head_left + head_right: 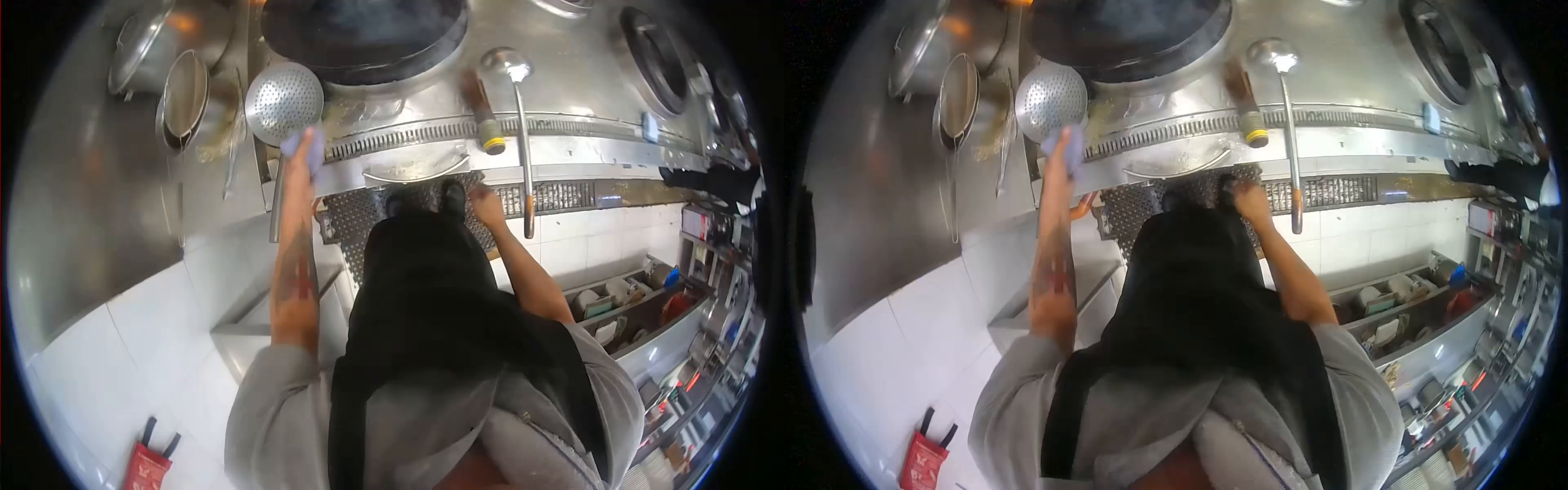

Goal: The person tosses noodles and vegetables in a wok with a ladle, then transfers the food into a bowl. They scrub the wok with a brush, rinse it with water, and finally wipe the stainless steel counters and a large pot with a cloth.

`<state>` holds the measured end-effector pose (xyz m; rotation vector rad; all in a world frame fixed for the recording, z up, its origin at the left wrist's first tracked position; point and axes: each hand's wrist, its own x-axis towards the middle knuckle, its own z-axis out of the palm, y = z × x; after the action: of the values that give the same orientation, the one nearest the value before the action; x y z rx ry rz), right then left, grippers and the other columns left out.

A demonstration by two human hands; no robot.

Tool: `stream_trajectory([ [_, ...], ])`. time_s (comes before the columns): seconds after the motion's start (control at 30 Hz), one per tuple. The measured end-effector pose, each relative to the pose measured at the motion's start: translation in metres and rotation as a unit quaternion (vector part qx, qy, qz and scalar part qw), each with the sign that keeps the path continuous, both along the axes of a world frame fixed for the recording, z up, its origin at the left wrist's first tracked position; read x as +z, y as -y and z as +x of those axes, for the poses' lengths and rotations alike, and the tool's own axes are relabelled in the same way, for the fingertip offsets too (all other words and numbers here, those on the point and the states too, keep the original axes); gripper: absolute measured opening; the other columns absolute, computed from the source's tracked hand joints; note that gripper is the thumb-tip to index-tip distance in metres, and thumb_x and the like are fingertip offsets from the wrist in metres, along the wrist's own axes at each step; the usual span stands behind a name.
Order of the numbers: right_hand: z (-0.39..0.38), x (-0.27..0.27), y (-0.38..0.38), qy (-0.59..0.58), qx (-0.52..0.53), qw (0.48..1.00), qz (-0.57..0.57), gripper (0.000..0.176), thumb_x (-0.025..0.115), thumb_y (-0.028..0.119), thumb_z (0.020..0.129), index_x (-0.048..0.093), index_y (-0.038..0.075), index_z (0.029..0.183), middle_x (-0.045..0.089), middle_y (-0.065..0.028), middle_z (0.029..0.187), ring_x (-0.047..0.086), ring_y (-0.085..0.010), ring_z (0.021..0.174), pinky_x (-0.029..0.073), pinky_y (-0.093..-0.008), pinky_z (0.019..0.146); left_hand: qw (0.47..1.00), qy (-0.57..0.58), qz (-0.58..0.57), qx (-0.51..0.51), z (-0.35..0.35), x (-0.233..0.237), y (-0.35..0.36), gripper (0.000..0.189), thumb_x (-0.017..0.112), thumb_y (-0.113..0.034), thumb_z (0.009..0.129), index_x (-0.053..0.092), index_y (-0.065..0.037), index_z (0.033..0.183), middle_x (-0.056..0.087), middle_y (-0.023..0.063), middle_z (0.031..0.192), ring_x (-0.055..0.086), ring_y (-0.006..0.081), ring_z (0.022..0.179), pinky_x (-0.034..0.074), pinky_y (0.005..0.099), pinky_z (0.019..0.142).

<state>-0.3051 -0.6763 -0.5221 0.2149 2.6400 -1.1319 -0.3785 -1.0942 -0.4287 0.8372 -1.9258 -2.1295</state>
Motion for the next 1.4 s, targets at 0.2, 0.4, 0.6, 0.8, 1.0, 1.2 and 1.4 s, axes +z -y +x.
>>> stream_trajectory([
  [0.2, -0.084, -0.142, 0.008, 0.149, -0.504, 0.761, -0.381, 0.036, 0.05, 0.042, 0.096, 0.054, 0.019, 0.123, 0.065, -0.0054, 0.107, 0.058, -0.0284, 0.102, 0.047, -0.0563, 0.083, 0.747, 0.253, -0.614, 0.021, 0.048, -0.055, -0.03, 0.077, 0.068, -0.059, 0.082, 0.054, 0.004, 0.125, 0.055, 0.0235, 0.117, 0.05, 0.0418, 0.111, 0.039, 0.0539, 0.092],
  [0.4, -0.107, -0.205, 0.021, 0.231, -0.407, 0.683, -0.561, 0.042, 0.05, 0.047, 0.095, 0.057, 0.018, 0.125, 0.057, -0.0095, 0.124, 0.053, -0.0273, 0.116, 0.048, -0.0532, 0.086, 0.913, 0.015, -0.407, 0.04, 0.15, -0.069, -0.072, 0.049, 0.072, -0.041, 0.087, 0.059, -0.002, 0.113, 0.062, 0.0074, 0.091, 0.06, 0.0229, 0.085, 0.046, 0.0399, 0.079],
  [0.6, -0.085, -0.191, -0.024, 0.296, -0.484, 0.725, -0.39, 0.046, 0.048, 0.051, 0.095, 0.053, 0.02, 0.128, 0.055, -0.0112, 0.13, 0.051, -0.0258, 0.12, 0.046, -0.054, 0.09, 0.954, 0.175, 0.223, 0.098, 0.133, -0.238, -0.119, 0.027, 0.071, -0.027, 0.091, 0.064, -0.007, 0.107, 0.069, 0.005, 0.097, 0.064, 0.0144, 0.082, 0.048, 0.0284, 0.072],
  [0.8, 0.003, -0.138, -0.041, 0.304, -0.161, 0.93, -0.125, 0.07, 0.046, 0.065, 0.094, 0.042, 0.013, 0.141, 0.059, -0.0156, 0.12, 0.06, -0.0296, 0.105, 0.05, -0.0488, 0.083, 0.937, -0.028, 0.323, 0.131, 0.113, -0.32, -0.129, 0.014, 0.072, -0.015, 0.09, 0.068, -0.007, 0.101, 0.07, 0.0031, 0.098, 0.065, 0.0109, 0.087, 0.049, 0.0257, 0.078],
  [1.0, 0.075, -0.02, 0.014, 0.216, 0.173, 0.961, 0.032, 0.044, 0.051, 0.03, 0.103, 0.05, 0.001, 0.136, 0.067, -0.0114, 0.108, 0.066, -0.0186, 0.093, 0.054, -0.03, 0.075, 0.944, -0.122, 0.278, 0.127, 0.113, -0.346, -0.136, 0.018, 0.074, -0.007, 0.087, 0.067, -0.002, 0.103, 0.07, 0.0033, 0.095, 0.064, 0.0118, 0.087, 0.049, 0.0249, 0.077],
  [1.2, 0.038, 0.041, -0.005, -0.251, 0.2, 0.835, 0.447, 0.071, 0.068, 0.011, 0.089, 0.029, -0.001, 0.148, 0.044, -0.0307, 0.138, 0.043, -0.04, 0.13, 0.033, -0.0503, 0.108, 0.933, -0.025, 0.277, 0.229, 0.11, -0.552, -0.027, 0.036, 0.064, -0.014, 0.092, 0.055, -0.004, 0.126, 0.059, 0.0089, 0.122, 0.06, 0.0201, 0.103, 0.053, 0.0344, 0.083],
  [1.4, 0.012, -0.007, -0.093, -0.007, -0.141, 0.979, 0.147, 0.024, 0.061, 0.018, 0.096, 0.046, 0.003, 0.107, 0.055, -0.0026, 0.069, 0.054, -0.0115, 0.047, 0.042, -0.0245, 0.039, 0.944, -0.002, 0.237, 0.23, 0.066, -0.593, 0.013, 0.035, 0.062, -0.016, 0.093, 0.054, -0.004, 0.125, 0.059, 0.0089, 0.118, 0.059, 0.0203, 0.099, 0.053, 0.0348, 0.082],
])
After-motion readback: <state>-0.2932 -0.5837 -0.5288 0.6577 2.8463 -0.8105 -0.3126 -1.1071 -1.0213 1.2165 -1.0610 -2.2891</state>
